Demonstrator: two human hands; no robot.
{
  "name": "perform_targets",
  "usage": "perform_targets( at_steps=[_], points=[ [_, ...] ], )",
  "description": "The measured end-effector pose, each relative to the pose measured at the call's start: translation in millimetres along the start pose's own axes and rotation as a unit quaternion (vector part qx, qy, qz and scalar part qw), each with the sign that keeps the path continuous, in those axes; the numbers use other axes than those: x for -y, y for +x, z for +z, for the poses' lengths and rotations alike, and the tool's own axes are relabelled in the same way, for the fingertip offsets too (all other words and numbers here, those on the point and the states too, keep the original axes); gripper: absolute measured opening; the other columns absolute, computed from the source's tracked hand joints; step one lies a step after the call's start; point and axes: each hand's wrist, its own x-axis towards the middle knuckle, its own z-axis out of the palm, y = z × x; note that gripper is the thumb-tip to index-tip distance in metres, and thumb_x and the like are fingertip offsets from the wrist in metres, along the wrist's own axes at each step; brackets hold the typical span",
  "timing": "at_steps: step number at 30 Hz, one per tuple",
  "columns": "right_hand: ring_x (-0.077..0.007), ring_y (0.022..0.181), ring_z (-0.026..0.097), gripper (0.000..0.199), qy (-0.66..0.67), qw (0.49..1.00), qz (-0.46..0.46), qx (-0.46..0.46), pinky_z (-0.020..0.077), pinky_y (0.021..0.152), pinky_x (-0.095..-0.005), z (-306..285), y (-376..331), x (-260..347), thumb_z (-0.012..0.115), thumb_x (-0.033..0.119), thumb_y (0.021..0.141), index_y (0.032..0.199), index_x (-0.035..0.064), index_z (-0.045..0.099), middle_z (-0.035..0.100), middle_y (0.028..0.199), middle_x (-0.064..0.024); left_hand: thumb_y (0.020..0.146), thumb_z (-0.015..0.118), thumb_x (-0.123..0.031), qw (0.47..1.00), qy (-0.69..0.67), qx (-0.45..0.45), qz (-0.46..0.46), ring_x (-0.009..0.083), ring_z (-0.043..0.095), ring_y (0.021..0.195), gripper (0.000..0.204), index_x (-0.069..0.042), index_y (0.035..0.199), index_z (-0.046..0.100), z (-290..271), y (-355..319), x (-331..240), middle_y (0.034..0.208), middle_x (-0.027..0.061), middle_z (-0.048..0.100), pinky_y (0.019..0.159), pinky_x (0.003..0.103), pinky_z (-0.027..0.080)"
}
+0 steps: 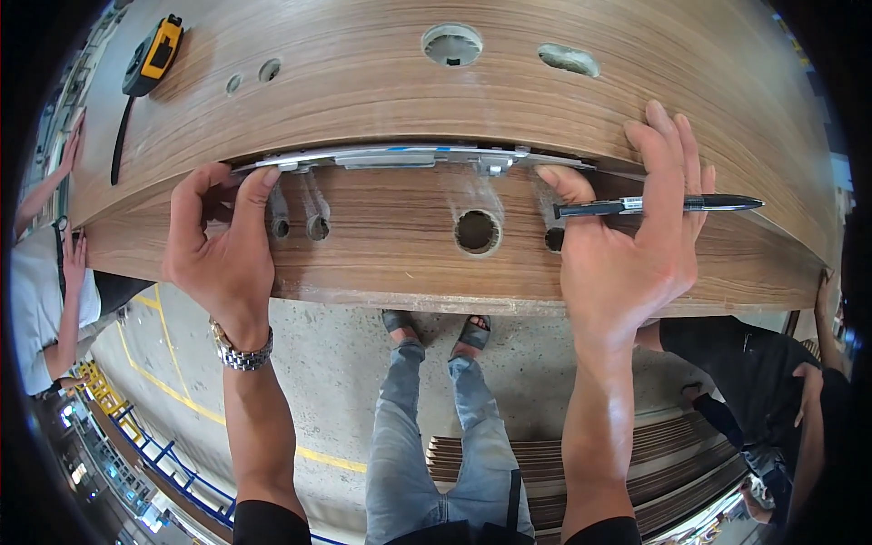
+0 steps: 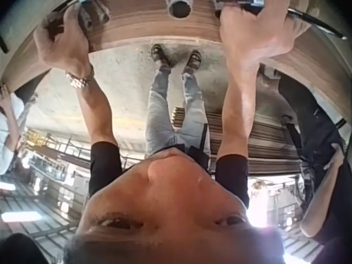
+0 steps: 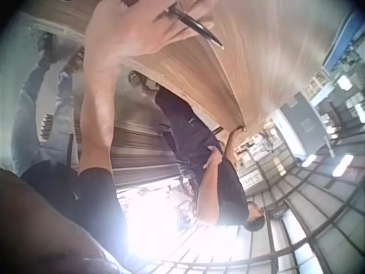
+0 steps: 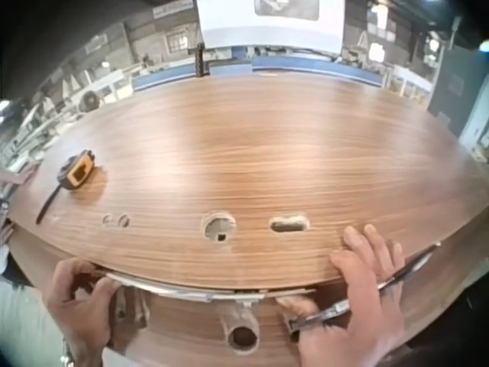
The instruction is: Measuring and marking large wooden panels using a tape measure and a metal template on a factory workbench.
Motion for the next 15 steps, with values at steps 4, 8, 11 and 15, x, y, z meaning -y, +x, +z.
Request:
perform_targets(
  at_steps=[4, 8, 11, 15],
  points=[
    [-0.0342, 0.127, 0.062, 0.055, -0.005, 1.000, -0.005, 0.002, 0.0414, 0.112, -0.0518, 0.3, 2.6, 1.2, 0.093, 0.020, 0.071, 0.117, 0.0062, 0.067, 0.071, 0.127, -0.0092, 0.078, 0.090, -0.007, 1.000, -0.011, -0.004, -0.011, 0.0053, 0.056, 0.068, 0.029, -0.001, 0.099, 0.071, -0.1, 1.6, -0.5, 0.081, -0.0014, 0.069, 0.066, 0.020, 0.048],
    [-0.0348, 0.123, 0.064, 0.053, 0.011, 0.999, -0.022, -0.027, 0.0432, 0.110, -0.0482, 3.4, 4.1, -0.5, 0.093, 0.014, 0.069, 0.115, 0.0051, 0.068, 0.073, 0.123, -0.0112, 0.079, 0.090, -0.009, 0.999, -0.027, -0.006, -0.019, 0.0051, 0.058, 0.071, 0.029, -0.001, 0.098, 0.071, 1.5, 3.0, 0.9, 0.082, -0.0014, 0.069, 0.068, 0.020, 0.048],
    [-0.0343, 0.123, 0.064, 0.053, 0.013, 0.999, -0.034, -0.029, 0.0441, 0.109, -0.0477, 4.0, 1.5, -3.2, 0.093, 0.013, 0.069, 0.115, 0.0046, 0.069, 0.073, 0.122, -0.0123, 0.079, 0.091, -0.009, 0.999, -0.038, -0.009, -0.019, 0.0050, 0.058, 0.072, 0.029, -0.002, 0.098, 0.071, 3.3, 2.0, 2.8, 0.082, -0.0018, 0.069, 0.069, 0.020, 0.048],
    [-0.0359, 0.123, 0.064, 0.048, 0.035, 0.991, -0.124, -0.018, 0.0473, 0.107, -0.0501, -6.2, 2.7, 11.7, 0.088, 0.011, 0.079, 0.119, -0.0008, 0.065, 0.071, 0.123, -0.0195, 0.079, 0.090, -0.009, 1.000, -0.019, -0.009, -0.006, 0.0047, 0.058, 0.073, 0.028, -0.002, 0.099, 0.072, 2.1, -0.4, 2.6, 0.083, -0.0024, 0.069, 0.069, 0.020, 0.048]
  ],
)
